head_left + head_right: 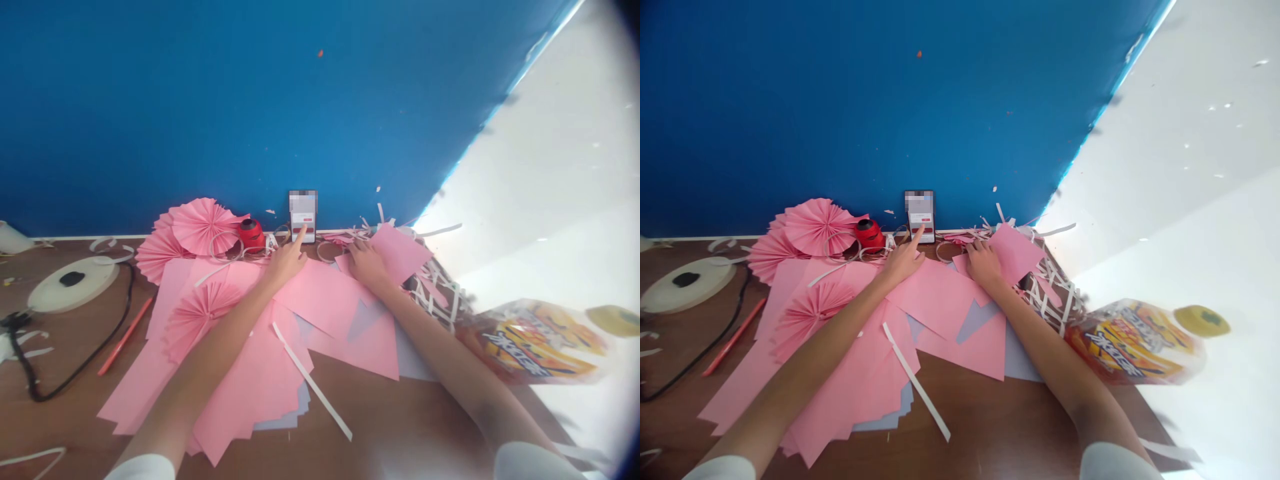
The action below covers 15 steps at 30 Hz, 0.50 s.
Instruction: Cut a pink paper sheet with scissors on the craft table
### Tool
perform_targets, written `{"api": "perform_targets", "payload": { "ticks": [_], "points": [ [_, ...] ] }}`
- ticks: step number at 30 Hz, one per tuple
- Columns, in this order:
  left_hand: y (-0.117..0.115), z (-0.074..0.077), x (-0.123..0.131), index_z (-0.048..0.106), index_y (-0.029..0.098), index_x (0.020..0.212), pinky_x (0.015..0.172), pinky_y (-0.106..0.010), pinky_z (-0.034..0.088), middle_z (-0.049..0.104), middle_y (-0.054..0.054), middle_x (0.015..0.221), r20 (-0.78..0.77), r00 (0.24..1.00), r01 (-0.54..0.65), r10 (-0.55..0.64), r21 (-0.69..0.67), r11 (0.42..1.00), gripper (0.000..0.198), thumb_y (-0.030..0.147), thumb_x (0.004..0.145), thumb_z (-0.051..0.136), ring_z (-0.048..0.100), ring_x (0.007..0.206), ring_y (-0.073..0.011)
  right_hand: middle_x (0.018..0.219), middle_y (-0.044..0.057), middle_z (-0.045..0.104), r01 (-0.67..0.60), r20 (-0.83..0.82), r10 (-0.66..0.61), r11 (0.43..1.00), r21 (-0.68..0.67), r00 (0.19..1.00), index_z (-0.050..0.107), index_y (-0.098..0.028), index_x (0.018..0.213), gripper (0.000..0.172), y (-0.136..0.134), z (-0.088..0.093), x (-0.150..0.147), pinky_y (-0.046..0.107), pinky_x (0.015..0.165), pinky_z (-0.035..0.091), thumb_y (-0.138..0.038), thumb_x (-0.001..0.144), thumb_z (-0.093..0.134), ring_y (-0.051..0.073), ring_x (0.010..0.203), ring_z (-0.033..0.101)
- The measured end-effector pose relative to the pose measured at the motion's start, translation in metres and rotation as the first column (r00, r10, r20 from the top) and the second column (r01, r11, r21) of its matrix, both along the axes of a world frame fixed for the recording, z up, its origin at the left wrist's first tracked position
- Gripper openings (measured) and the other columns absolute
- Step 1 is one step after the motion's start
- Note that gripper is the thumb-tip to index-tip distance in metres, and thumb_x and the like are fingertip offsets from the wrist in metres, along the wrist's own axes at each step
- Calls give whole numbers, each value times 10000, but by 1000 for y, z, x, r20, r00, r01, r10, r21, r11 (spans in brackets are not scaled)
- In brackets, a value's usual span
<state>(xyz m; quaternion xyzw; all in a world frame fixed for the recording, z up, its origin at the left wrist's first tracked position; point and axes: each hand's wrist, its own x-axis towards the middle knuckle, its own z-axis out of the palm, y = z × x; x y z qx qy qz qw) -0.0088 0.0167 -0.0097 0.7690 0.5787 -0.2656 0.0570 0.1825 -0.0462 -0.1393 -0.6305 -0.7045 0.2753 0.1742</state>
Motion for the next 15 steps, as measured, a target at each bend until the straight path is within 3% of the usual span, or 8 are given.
{"api": "perform_targets", "payload": {
  "ticks": [6,12,15],
  "points": [
    [6,-1,6,-50,253,1489,823,-383,447,641,-102,981,16,1000,0,-1,16,1000,792,307,865,434,612,914,-260,1272,170,500,-2,6,2,1000,-9,1000,503,-119,1254,429,-3,4,1,354,928,321,-111,841,385,276,1179,395],
    [6,0,10,5,248,1495,853,-394,430,647,-106,943,30,999,21,-22,38,999,771,289,859,439,593,980,-284,1226,173,526,-20,-3,20,1000,-22,1000,534,-109,1201,400,6,2,-2,349,889,337,-90,834,375,273,1133,428],
    [10,-1,10,143,248,1485,842,-390,430,640,-102,958,99,995,-17,12,43,999,676,345,878,424,613,905,-275,1228,176,532,-15,11,16,997,-81,1000,543,-104,1198,397,3,33,13,355,896,352,-84,834,384,274,1141,443]
  ]
}}
